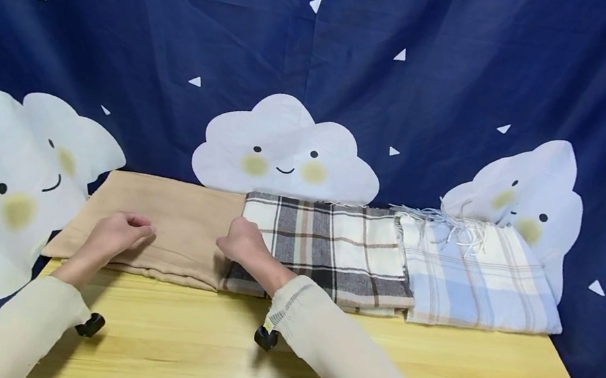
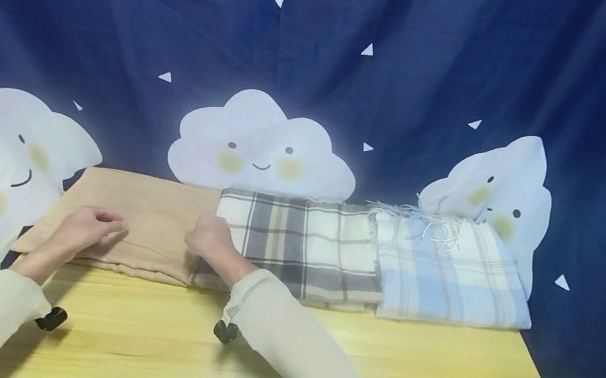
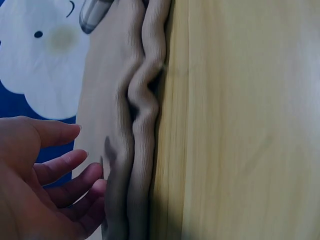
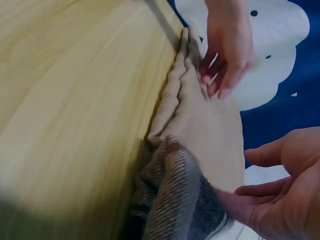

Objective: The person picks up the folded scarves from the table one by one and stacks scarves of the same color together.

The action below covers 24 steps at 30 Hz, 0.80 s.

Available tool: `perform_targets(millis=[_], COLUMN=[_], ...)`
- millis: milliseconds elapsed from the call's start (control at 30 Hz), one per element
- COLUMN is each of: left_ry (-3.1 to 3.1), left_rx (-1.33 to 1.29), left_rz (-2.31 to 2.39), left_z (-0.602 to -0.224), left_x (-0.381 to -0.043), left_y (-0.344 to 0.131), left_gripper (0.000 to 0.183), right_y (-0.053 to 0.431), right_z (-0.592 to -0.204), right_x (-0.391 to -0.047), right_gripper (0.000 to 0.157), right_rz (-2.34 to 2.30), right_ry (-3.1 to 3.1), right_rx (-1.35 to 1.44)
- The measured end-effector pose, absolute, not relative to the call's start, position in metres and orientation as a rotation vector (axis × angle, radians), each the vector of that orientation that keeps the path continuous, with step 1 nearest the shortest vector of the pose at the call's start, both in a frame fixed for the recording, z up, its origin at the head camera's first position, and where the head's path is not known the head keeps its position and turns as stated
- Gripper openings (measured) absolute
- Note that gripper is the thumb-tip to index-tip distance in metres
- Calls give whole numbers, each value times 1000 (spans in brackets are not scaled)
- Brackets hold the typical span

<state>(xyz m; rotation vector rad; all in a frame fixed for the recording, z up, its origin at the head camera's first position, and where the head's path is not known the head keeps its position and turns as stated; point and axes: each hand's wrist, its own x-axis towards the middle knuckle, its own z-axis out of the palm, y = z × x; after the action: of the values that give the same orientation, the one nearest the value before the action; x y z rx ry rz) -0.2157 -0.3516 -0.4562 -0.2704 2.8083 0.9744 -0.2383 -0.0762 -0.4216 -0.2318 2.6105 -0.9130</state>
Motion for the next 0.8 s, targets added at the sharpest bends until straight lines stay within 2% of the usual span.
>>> perform_targets(millis=[200, 367, 567, 800], left_ry=[2881, 2862, 2865, 2798], left_rx=[-277, -295, -321, -384], left_rz=[878, 897, 816, 836], left_z=[-458, -460, -457, -460], left_x=[-221, -224, -225, -223], left_y=[-368, -377, -394, -411], left_gripper=[52, 56, 70, 86], right_y=[-82, -73, -70, -80], right_z=[-446, -427, -428, -431], right_x=[-262, -258, -255, -253], right_gripper=[37, 39, 46, 45], right_rz=[-751, -831, -996, -1131], right_ry=[2670, 2556, 2497, 2391], right_rx=[-294, -280, -192, -90])
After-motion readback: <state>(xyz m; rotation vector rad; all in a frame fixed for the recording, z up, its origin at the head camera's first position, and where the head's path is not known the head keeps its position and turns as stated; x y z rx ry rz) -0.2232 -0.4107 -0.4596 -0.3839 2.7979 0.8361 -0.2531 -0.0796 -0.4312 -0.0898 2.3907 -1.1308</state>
